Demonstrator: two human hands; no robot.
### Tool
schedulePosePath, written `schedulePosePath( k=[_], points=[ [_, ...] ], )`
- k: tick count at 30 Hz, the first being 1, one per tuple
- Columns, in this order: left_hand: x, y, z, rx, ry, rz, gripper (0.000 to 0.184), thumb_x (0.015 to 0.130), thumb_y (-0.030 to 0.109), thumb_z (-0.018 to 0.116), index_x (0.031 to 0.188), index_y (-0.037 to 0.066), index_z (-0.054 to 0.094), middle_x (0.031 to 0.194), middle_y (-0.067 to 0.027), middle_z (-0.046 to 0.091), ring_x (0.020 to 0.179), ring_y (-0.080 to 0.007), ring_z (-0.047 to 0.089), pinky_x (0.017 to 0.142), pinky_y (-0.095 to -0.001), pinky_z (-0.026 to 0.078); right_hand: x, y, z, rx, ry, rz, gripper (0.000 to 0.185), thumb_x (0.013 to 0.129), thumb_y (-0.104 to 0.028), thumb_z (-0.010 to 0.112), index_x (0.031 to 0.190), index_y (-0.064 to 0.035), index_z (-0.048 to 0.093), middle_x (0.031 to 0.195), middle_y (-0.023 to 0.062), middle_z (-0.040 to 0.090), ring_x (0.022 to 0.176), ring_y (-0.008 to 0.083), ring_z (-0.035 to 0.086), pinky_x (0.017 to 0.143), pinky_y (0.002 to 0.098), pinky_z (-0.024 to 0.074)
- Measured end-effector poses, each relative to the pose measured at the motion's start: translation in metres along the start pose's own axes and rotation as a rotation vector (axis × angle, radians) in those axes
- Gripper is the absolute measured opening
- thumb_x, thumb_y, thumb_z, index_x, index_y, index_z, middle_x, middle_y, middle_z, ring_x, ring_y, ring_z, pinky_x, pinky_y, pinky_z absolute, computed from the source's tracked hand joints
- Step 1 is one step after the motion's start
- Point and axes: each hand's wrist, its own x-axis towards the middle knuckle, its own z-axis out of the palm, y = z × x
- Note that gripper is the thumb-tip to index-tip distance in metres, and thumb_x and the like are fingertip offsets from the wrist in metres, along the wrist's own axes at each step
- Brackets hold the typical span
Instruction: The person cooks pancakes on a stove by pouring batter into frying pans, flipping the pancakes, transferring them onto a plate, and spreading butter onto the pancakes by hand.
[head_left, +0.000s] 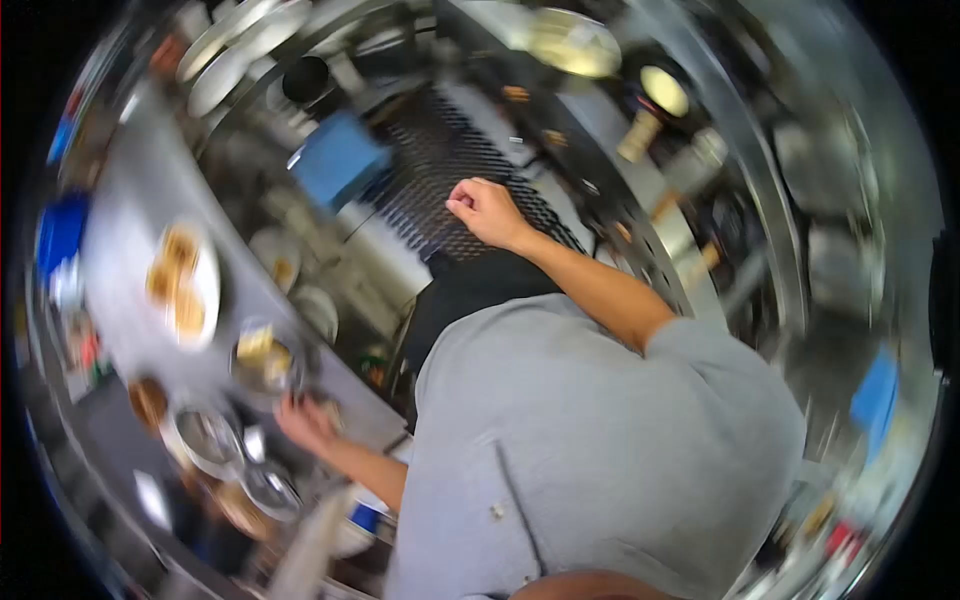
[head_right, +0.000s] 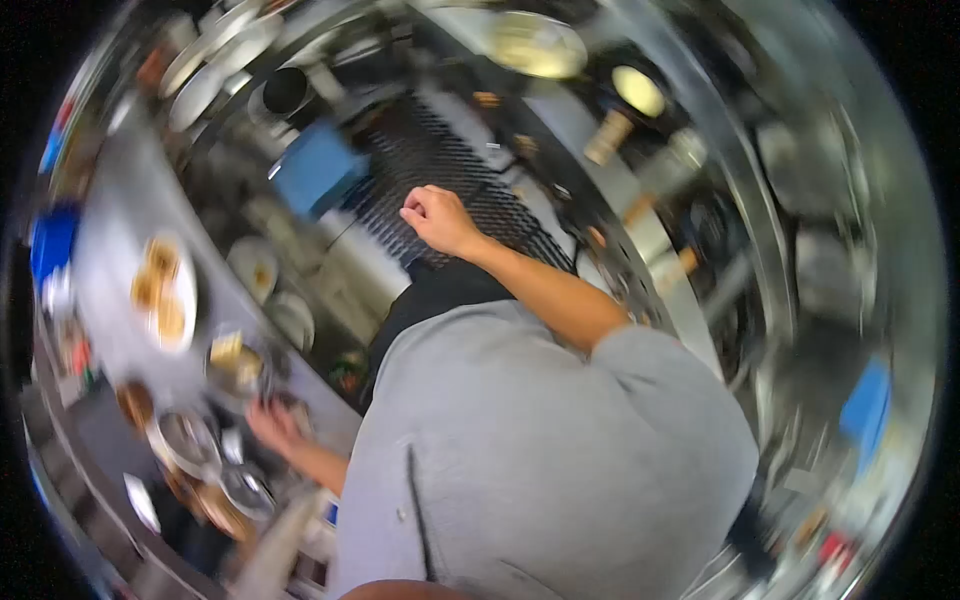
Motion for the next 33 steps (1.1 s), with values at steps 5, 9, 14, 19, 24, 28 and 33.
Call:
schedulePosePath(
  k=[5,9,14,19,24,28,33],
  points=[
    [0.06,-0.039,-0.051,0.068,-0.155,0.051,0.031,0.094,0.008,0.048,0.114,-0.015,0.051,0.123,-0.0231,0.053,0.104,-0.0243,0.055,0.098,-0.0297,0.042,-0.033,0.087,-0.098,-0.136,0.596,0.34,0.012,0.079,-0.017,0.064,0.076,-0.0059,0.061,0.069,0.0126,0.063,0.064,0.028,0.062,0.059,0.0386,0.0482],
    [0.042,-0.016,-0.043,0.369,-0.117,0.219,0.04,0.092,0.016,0.058,0.116,-0.014,0.047,0.108,-0.0246,0.063,0.098,-0.028,0.061,0.085,-0.034,0.049,-0.028,0.17,-0.168,-0.439,1.159,0.426,0.022,0.078,-0.023,0.066,0.083,-0.0021,0.06,0.078,0.0159,0.06,0.076,0.0333,0.06,0.071,0.0422,0.0471],
    [0.101,-0.053,-0.085,-0.108,-0.264,0.04,0.048,0.091,0.021,0.058,0.121,-0.014,0.043,0.106,-0.0258,0.063,0.1,-0.0289,0.061,0.084,-0.0346,0.049,0.006,0.244,-0.201,0.11,0.916,0.824,0.046,0.082,-0.039,0.064,0.091,0.0056,0.063,0.08,0.0137,0.064,0.07,0.0229,0.062,0.06,0.0363,0.05],
    [0.031,0.0,-0.042,0.958,0.201,0.115,0.071,0.085,0.034,0.066,0.133,-0.006,0.033,0.104,-0.015,0.064,0.107,-0.0219,0.058,0.085,-0.0309,0.051,-0.003,0.235,-0.202,0.211,0.866,0.809,0.047,0.085,-0.045,0.06,0.085,0.0024,0.06,0.074,0.0094,0.06,0.066,0.0185,0.057,0.054,0.0352,0.049],
    [0.004,0.035,0.003,0.606,0.593,-0.074,0.048,0.083,0.029,0.069,0.113,-0.005,0.053,0.091,-0.0157,0.064,0.076,-0.0231,0.061,0.066,-0.0336,0.053,-0.008,0.214,-0.208,0.713,0.66,0.886,0.043,0.088,-0.042,0.059,0.097,0.0004,0.056,0.081,0.008,0.06,0.066,0.0163,0.058,0.058,0.0324,0.0508],
    [-0.015,0.052,0.094,0.536,0.583,0.445,0.032,0.086,0.025,0.065,0.094,-0.005,0.059,0.083,-0.0163,0.061,0.068,-0.0235,0.057,0.06,-0.0336,0.052,0.006,0.228,-0.197,1.159,0.704,0.557,0.028,0.092,-0.026,0.055,0.101,-0.0004,0.051,0.077,0.0094,0.057,0.065,0.0205,0.061,0.052,0.0328,0.0496],
    [-0.053,0.101,0.225,0.371,0.059,0.51,0.027,0.092,0.023,0.057,0.097,-0.002,0.05,0.081,-0.0122,0.057,0.064,-0.0187,0.053,0.057,-0.0297,0.049,-0.012,0.233,-0.206,1.163,0.671,0.66,0.02,0.092,-0.016,0.054,0.092,0.0032,0.05,0.077,0.0123,0.059,0.062,0.025,0.064,0.05,0.036,0.053]
  ],
)
